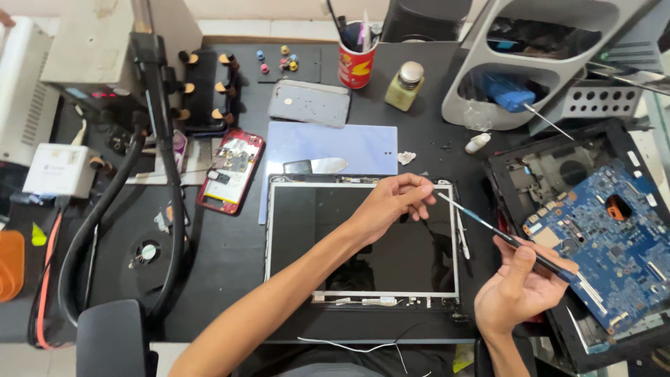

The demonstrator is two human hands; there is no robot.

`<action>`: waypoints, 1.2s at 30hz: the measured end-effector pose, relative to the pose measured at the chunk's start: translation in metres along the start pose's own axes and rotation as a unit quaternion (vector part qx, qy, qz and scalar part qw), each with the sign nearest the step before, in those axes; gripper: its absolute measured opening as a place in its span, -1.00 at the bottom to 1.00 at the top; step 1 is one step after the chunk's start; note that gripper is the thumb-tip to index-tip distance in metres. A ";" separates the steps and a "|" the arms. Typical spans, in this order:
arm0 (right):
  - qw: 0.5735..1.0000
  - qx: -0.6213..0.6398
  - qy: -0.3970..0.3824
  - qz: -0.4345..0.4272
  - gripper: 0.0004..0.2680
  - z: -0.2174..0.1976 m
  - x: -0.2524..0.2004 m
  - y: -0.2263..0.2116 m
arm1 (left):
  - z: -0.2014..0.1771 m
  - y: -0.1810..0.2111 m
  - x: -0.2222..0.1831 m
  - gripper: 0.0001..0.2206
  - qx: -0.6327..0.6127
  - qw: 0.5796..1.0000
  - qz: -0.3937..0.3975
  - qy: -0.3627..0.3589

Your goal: The person handles a blue laptop motherboard and a laptop screen assembly, then uses a screwdriver to secure components and wires on the screen assembly at the repair bench.

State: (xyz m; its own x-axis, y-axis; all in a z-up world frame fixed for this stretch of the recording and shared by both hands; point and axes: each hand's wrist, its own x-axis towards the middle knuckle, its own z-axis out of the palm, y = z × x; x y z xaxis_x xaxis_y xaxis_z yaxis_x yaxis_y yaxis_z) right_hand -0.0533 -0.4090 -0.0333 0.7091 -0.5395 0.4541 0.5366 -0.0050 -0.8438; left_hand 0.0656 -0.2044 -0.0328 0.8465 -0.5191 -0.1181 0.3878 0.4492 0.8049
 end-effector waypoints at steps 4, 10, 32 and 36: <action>0.999 0.037 0.006 0.038 -0.85 0.000 0.001 -0.003 | 0.002 0.034 -0.036 -0.61 0.200 0.972 0.093 0.081; 0.996 0.043 -0.007 0.083 -0.83 0.006 0.007 -0.007 | -0.037 0.072 -0.134 -0.65 0.592 0.761 0.200 0.174; 0.900 -0.005 -0.436 -0.015 -0.64 0.252 0.007 -0.016 | -0.111 0.057 -0.183 -0.42 0.799 0.534 0.196 0.195; 0.877 -0.014 -0.480 -0.036 -0.64 0.281 0.003 -0.009 | -0.115 0.057 -0.181 -0.44 0.795 0.542 0.191 0.193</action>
State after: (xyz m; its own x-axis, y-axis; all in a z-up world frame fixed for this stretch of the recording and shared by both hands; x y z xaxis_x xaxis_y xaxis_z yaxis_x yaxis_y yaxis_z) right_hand 0.0725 -0.1736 0.0563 0.7401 0.4191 0.5258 0.5931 -0.0384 -0.8042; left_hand -0.0236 -0.0009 -0.0325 0.8861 -0.2805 0.3689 -0.3880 -0.8844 0.2596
